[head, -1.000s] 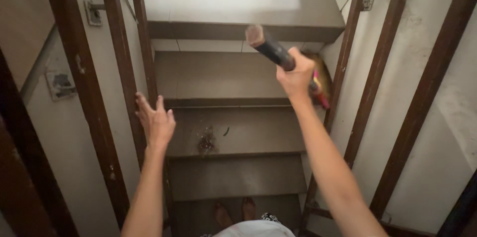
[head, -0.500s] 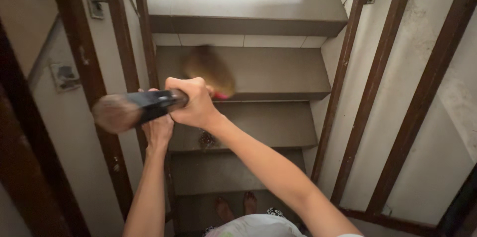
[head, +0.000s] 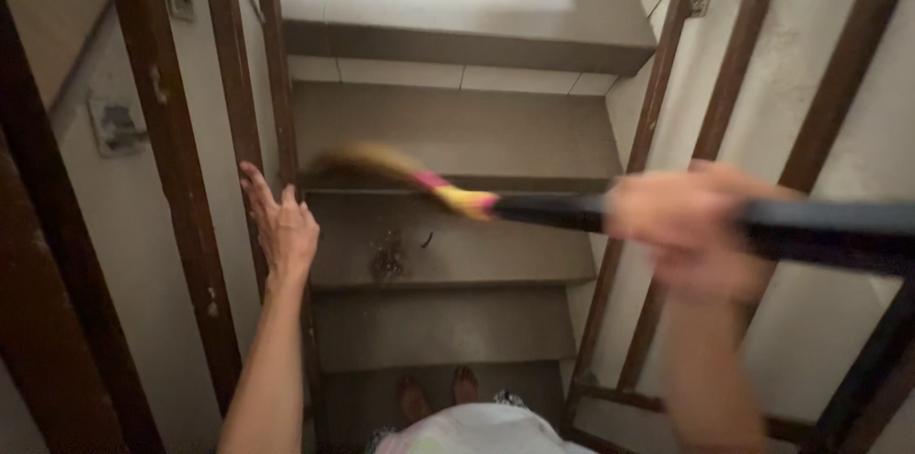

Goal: The person sweeps debris down a flight of stairs using a broom.

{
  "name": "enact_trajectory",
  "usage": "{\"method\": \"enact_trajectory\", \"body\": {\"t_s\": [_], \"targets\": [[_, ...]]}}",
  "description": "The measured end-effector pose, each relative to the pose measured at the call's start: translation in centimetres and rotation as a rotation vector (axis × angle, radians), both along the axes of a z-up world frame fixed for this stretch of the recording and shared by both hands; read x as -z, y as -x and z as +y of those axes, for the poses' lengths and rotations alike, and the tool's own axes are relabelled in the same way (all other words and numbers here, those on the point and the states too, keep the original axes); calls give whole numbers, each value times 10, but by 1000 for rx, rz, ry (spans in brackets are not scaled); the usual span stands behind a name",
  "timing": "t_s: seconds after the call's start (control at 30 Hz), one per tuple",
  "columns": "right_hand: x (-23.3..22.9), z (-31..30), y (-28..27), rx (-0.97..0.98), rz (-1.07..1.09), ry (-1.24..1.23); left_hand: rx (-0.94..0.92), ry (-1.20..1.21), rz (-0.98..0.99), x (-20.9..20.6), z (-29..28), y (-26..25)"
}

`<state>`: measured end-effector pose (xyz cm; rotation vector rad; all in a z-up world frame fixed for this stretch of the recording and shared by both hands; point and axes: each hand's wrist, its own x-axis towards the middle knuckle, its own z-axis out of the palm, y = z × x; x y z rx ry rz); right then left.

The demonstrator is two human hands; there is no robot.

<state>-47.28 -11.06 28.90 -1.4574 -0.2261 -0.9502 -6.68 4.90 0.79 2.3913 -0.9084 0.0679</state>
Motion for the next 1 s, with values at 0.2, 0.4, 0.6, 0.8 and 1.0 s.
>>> {"method": "enact_trajectory", "body": {"t_s": [0.2,0.4,0.6,0.8,1.0], "targets": [[80,-8,66,1208,856,223,-1,55,-45,6,-1,5],[241,-5,-54,986,671,592,8,7,-117,3,-2,10],[214,71,-92,669,445,418,14,-9,-89,3,1,8],[160,44,-45,850,499,553,76,8,-118,6,8,-2],[266,-19,-100,1176,549,543,103,-37,-7,-7,12,-3]]}}
